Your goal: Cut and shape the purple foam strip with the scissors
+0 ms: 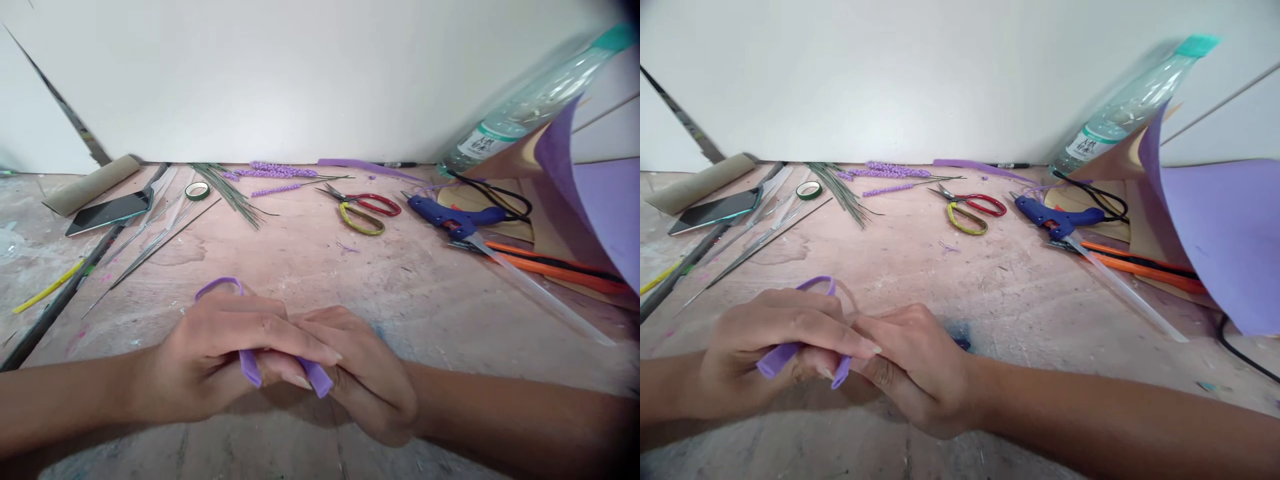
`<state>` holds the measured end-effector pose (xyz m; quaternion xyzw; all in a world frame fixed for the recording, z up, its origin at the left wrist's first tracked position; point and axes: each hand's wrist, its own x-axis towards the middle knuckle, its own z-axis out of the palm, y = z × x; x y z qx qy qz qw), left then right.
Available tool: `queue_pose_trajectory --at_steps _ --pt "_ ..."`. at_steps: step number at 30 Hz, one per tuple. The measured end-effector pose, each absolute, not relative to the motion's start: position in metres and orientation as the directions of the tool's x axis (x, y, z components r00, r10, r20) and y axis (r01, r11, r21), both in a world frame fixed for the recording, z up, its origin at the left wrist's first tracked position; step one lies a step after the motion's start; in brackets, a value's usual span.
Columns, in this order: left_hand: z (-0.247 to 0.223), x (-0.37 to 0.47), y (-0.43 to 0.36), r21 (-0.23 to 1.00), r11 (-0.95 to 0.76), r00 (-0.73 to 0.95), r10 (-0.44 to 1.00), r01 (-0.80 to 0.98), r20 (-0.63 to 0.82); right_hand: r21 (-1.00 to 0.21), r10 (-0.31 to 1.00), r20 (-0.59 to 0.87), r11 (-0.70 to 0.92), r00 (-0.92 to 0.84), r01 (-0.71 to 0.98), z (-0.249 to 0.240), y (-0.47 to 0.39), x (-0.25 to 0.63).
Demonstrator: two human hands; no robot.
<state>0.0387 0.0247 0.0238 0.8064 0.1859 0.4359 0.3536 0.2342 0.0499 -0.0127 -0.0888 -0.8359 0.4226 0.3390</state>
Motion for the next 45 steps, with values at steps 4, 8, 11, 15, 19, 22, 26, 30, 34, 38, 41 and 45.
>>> queue_pose_trajectory --at_steps 4,8,11,15,19,22,26,30,34,38,41,45 --pt "0.026 0.039 0.025 0.720 -0.694 0.521 0.620 0.015 0.586 -0.777 0.437 0.485 0.612 -0.758 -0.145 -0.011 0.050 0.235" --pt "0.030 0.036 0.024 0.732 -0.675 0.496 0.668 0.092 0.554 -0.767 0.440 0.507 0.623 -0.741 -0.154 -0.009 0.051 0.233" --pt "0.030 0.035 0.023 0.734 -0.673 0.497 0.668 0.085 0.554 -0.770 0.443 0.493 0.623 -0.749 -0.138 -0.010 0.050 0.233" --pt "0.029 0.035 0.021 0.737 -0.671 0.491 0.672 0.084 0.555 -0.772 0.434 0.470 0.624 -0.769 -0.120 -0.010 0.050 0.234" --pt "0.030 0.035 0.020 0.735 -0.670 0.456 0.690 0.106 0.563 -0.777 0.435 0.476 0.616 -0.764 -0.133 -0.011 0.050 0.234" --pt "0.032 0.035 0.020 0.731 -0.673 0.458 0.688 0.112 0.564 -0.772 0.430 0.485 0.619 -0.762 -0.141 -0.012 0.050 0.234" --pt "0.033 0.035 0.020 0.745 -0.661 0.472 0.686 0.086 0.554 -0.764 0.427 0.489 0.631 -0.761 -0.137 -0.012 0.051 0.234" --pt "0.028 0.037 0.021 0.776 -0.627 0.430 0.721 0.071 0.543 -0.754 0.459 0.521 0.643 -0.720 -0.135 -0.009 0.049 0.234" --pt "0.023 0.038 0.023 0.749 -0.647 0.419 0.725 0.141 0.547 -0.749 0.545 0.539 0.659 -0.643 -0.070 -0.007 0.046 0.232" --pt "0.023 0.039 0.022 0.761 -0.629 0.427 0.739 0.160 0.521 -0.755 0.551 0.498 0.655 -0.670 -0.023 -0.006 0.046 0.230" --pt "0.023 0.040 0.021 0.790 -0.598 0.374 0.770 0.138 0.517 -0.792 0.598 0.428 0.610 -0.678 0.037 -0.005 0.045 0.231" --pt "0.022 0.039 0.020 0.821 -0.531 0.327 0.830 0.211 0.452 -0.857 0.717 0.342 0.503 -0.608 0.111 -0.004 0.042 0.234"
